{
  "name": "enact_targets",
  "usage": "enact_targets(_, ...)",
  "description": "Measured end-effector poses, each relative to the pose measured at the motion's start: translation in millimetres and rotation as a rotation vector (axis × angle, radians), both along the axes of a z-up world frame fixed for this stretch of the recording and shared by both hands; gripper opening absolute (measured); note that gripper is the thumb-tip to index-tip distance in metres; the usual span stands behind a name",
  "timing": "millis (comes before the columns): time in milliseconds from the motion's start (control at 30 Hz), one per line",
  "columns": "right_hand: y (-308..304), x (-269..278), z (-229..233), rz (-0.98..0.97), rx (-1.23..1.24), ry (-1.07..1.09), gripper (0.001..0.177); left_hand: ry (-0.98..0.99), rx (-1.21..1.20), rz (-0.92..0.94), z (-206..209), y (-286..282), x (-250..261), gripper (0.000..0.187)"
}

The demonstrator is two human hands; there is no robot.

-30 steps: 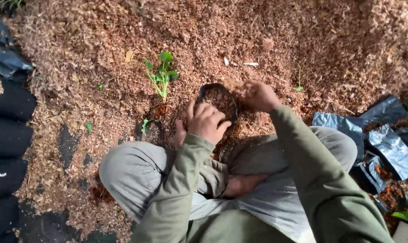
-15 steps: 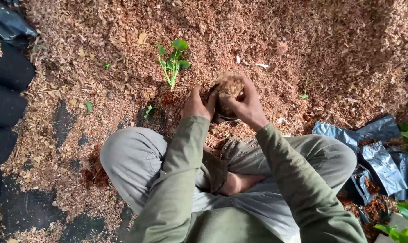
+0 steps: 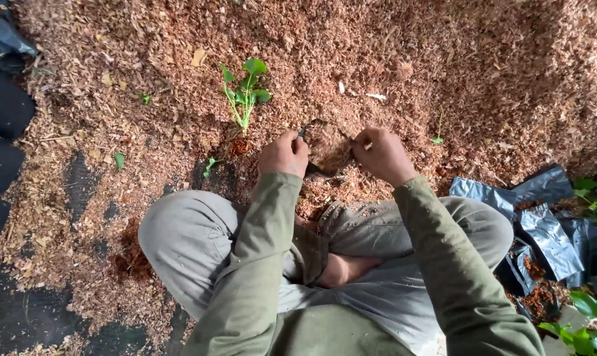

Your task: The person sits on the ground and plants small green seedlings into black plastic bags filled with soil. They use their hands to scoop soil from a large pile, place it into the bags, insert the seedlings, and pack the soil around the base of the plants.

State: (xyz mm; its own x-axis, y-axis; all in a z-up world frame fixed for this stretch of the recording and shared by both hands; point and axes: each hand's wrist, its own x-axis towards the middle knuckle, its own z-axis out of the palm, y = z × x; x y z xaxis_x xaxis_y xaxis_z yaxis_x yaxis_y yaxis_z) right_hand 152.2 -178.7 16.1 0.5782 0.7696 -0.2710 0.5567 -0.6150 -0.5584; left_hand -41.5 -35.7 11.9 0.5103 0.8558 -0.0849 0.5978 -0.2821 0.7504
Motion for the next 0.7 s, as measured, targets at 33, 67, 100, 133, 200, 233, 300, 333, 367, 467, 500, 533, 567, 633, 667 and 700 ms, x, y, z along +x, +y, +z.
enact_targets(33, 2, -2, 17, 0.01, 0.05, -0.073, 0.019, -0.006, -0.013, 0.0, -4, 2, 1, 0.029)
enact_targets(67, 4, -3, 34, 0.02, 0.1, -0.146, 0.022, -0.012, -0.027, 0.0, -8, 5, 3, 0.031)
enact_targets(100, 12, -23, 73, 0.027, 0.094, -0.138, 0.022, -0.004, -0.034, 0.007, -1, 6, 0, 0.031)
enact_targets(133, 19, -43, 112, 0.17, 0.136, -0.083, 0.023, 0.016, -0.09, -0.027, 6, 7, -2, 0.055)
enact_targets(200, 31, -69, 155, 0.305, 0.176, -0.023, 0.03, 0.04, -0.152, -0.067, -18, 7, 3, 0.079)
enact_targets(233, 39, -75, 159, 0.447, 0.007, 0.007, 0.04, 0.023, -0.158, -0.138, -47, 9, 10, 0.062)
enact_targets(300, 50, -78, 123, 0.592, -0.163, 0.037, 0.053, 0.006, -0.164, -0.206, -68, 10, 17, 0.046)
enact_targets(333, 52, -75, 84, 0.704, -0.238, -0.032, 0.048, 0.01, -0.16, -0.161, -59, 8, 17, 0.037)
enact_targets(367, 54, -74, 44, 0.809, -0.312, -0.1, 0.044, 0.018, -0.155, -0.121, -50, 7, 16, 0.031)
enact_targets(467, 64, -75, 59, 0.706, -0.312, 0.006, 0.043, 0.0, -0.221, -0.108, -26, 15, 10, 0.039)
enact_targets(500, 65, -67, 75, 0.699, -0.31, -0.003, 0.043, -0.009, -0.215, -0.114, -8, 15, 10, 0.039)
enact_targets(533, 67, -60, 90, 0.741, -0.265, 0.066, 0.038, -0.007, -0.251, -0.108, 9, 16, 8, 0.044)
enact_targets(567, 65, -56, 101, 0.789, -0.228, 0.153, 0.033, 0.006, -0.302, -0.095, 23, 11, 1, 0.051)
enact_targets(633, 61, -61, 137, 0.751, -0.257, 0.157, 0.034, -0.007, -0.409, -0.127, 51, 11, -13, 0.07)
enact_targets(667, 60, -63, 155, 0.712, -0.279, 0.154, 0.036, -0.026, -0.506, -0.159, 66, 12, -21, 0.092)
enact_targets(700, 58, -65, 142, 0.714, -0.281, 0.156, 0.036, -0.024, -0.509, -0.157, 39, 9, -15, 0.092)
